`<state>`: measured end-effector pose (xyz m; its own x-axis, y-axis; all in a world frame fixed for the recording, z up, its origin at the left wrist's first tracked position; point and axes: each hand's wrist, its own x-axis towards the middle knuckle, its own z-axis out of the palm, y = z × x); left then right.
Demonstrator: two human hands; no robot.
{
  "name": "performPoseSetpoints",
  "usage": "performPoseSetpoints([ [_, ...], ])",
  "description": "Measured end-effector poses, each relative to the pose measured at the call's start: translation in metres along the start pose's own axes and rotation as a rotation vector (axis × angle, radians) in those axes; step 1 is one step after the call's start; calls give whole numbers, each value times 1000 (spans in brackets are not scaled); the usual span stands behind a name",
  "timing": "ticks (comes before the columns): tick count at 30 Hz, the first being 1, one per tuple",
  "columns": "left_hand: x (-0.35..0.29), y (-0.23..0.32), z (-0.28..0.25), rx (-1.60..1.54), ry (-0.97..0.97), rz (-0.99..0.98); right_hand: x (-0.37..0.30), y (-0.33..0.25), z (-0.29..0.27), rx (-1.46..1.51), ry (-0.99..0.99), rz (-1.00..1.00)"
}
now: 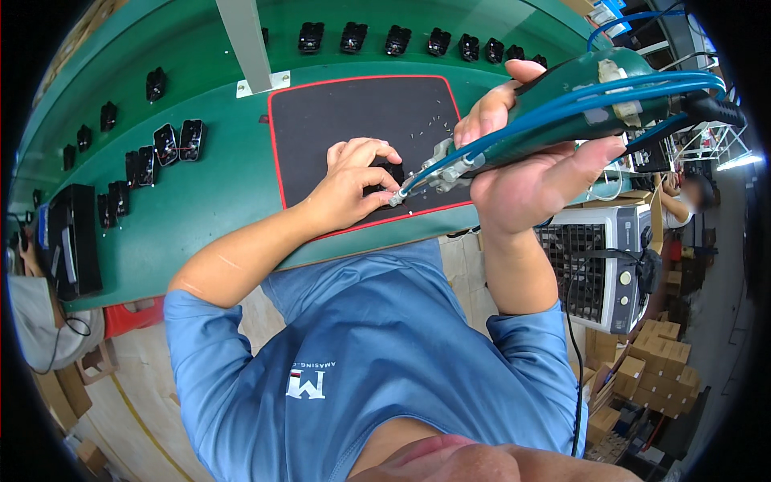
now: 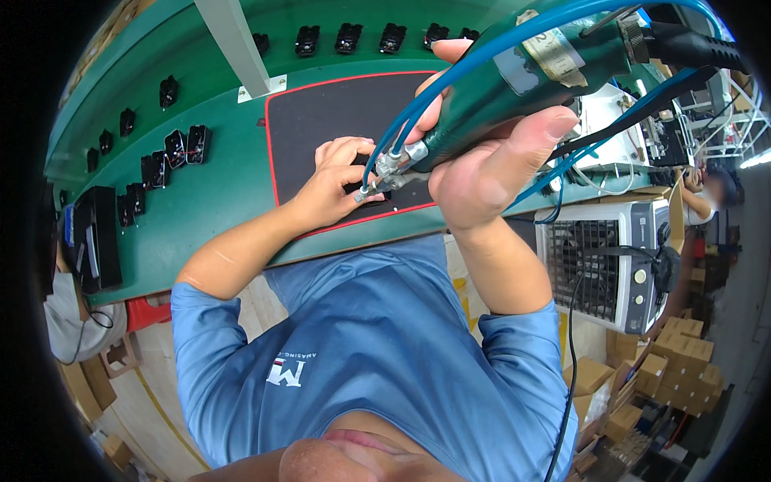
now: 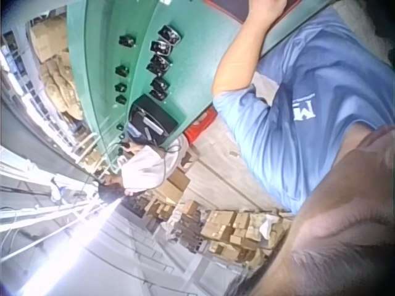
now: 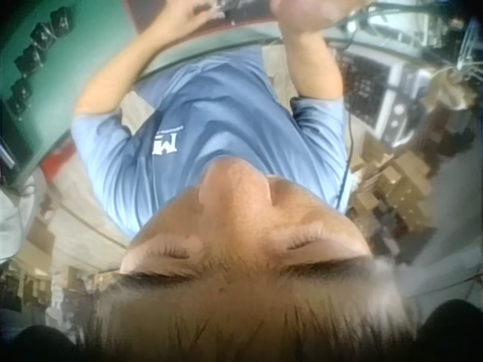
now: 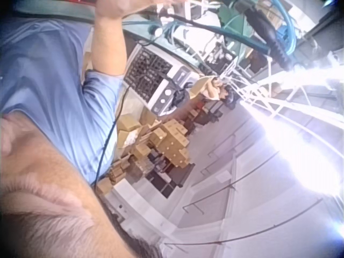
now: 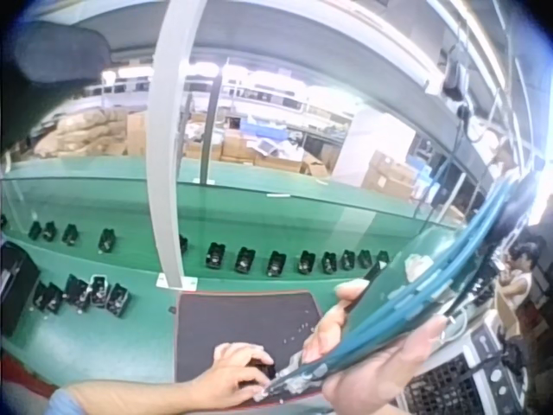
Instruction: Using a pneumatic screwdriver to secure components on an assembly line.
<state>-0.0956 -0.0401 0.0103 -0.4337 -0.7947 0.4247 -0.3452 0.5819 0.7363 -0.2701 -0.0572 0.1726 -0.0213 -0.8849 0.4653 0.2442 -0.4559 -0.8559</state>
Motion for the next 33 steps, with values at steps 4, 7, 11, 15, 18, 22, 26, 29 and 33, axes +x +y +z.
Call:
performPoseSetpoints([
  [4,0,-1,1,1,17,12,0,-1,3,25,34,9],
  [7,0,-2,1,32,0,29,0,-1,2,22,15,11],
  [11,0,-1,1,2,20,-3,1,-2,2,27,20,10],
  [15,-1,-1,0,-22,20,-13,0,-3,2,39,18,9],
  [18,0,2,0,-30,10,-22,-1,-2,3,52,14,12],
  [22,0,2,-3,15,-24,20,-1,-1,2,38,-5,15],
  [26,-3,10,-1,111,-16,5,-2,2,0,47,20,10],
  [29,-2,15,4,211,-35,-12,-5,5,-3,24,32,14],
  [33,1,15,5,218,-74,-48,-7,8,-4,-8,33,-5],
])
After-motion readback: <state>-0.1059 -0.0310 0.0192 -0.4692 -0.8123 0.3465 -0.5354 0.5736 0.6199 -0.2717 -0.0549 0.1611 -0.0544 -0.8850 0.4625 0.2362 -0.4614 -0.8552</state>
